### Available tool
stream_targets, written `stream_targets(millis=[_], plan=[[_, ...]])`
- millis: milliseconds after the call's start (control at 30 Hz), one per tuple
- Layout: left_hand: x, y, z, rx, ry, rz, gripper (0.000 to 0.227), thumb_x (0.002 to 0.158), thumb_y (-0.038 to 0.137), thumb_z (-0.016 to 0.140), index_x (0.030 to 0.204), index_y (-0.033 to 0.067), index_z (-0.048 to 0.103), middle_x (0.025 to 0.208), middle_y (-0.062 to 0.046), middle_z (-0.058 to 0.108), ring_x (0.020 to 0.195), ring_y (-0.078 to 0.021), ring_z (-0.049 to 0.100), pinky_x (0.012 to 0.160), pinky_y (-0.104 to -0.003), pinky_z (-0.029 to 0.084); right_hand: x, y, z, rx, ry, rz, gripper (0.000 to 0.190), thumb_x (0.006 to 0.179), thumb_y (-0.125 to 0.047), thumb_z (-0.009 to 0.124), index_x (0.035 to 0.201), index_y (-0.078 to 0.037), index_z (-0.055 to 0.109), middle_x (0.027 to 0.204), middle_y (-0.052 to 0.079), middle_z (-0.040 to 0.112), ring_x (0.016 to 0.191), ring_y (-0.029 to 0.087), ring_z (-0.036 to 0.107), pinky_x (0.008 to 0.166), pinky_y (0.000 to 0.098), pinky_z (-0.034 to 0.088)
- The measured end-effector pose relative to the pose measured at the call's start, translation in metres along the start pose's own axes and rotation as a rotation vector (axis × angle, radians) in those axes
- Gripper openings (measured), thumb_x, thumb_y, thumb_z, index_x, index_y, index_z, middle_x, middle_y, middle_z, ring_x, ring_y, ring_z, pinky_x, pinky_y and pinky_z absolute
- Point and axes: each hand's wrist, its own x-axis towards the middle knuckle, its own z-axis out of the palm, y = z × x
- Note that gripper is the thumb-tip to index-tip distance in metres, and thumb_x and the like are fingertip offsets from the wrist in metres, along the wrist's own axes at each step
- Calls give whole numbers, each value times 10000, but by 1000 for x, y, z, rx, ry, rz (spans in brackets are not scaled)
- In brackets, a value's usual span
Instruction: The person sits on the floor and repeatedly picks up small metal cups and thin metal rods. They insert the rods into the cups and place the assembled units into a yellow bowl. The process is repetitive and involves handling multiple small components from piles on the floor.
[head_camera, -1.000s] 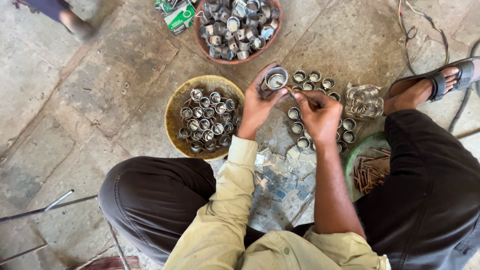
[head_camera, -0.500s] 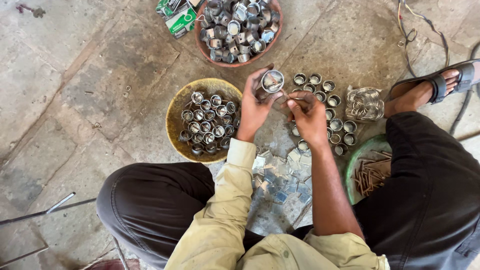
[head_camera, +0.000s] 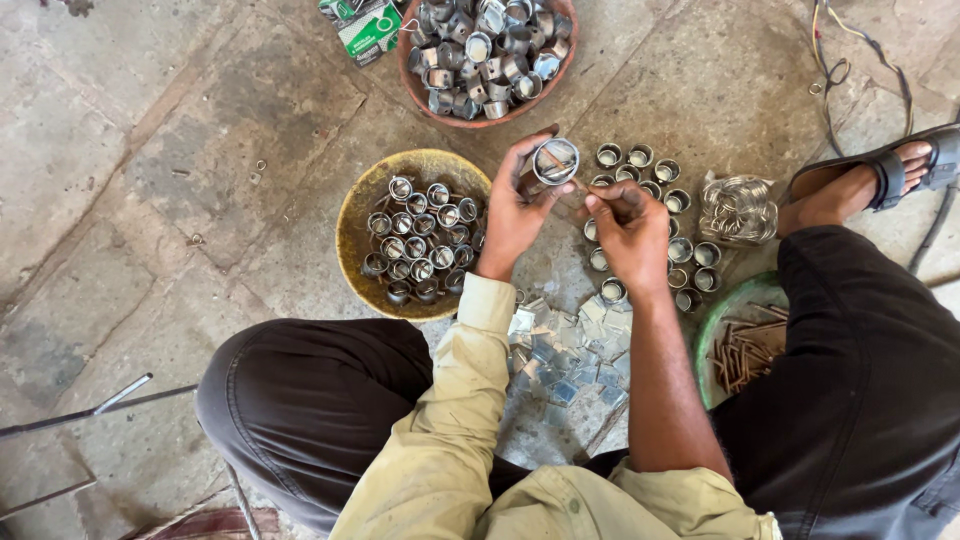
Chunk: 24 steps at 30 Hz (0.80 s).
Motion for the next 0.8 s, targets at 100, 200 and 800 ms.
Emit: stream_targets(millis=[100, 200, 800], plan=[[0, 0, -1, 53, 2, -9, 627, 878, -129, 772, 1428, 21, 511, 1459, -122, 574, 1293, -189, 622, 1078, -352, 576, 0, -2, 0, -11, -3, -15, 47, 1022, 17, 659, 1063, 32, 676, 901, 79, 751, 784, 48, 656, 619, 191, 454], [0, 3, 1, 124, -31, -19, 629, 875, -115, 789, 1432, 44, 544, 1416, -128, 625, 1305, -208, 636, 1121, -366, 552, 1, -5, 4, -43, 2, -5, 53, 1028, 5, 657, 1072, 34, 666, 905, 83, 757, 731, 46, 633, 588, 197, 442], [-63, -149, -61, 776, 157, -179, 500, 639, 110, 889, 1105, 50, 718, 1062, -176, 734, 968, -305, 724, 853, -384, 570, -25, 205, 2, -97, -119, 507, 242, 957, -158, 716, 1137, -1, 679, 954, 88, 742, 734, 138, 685, 633, 276, 569]])
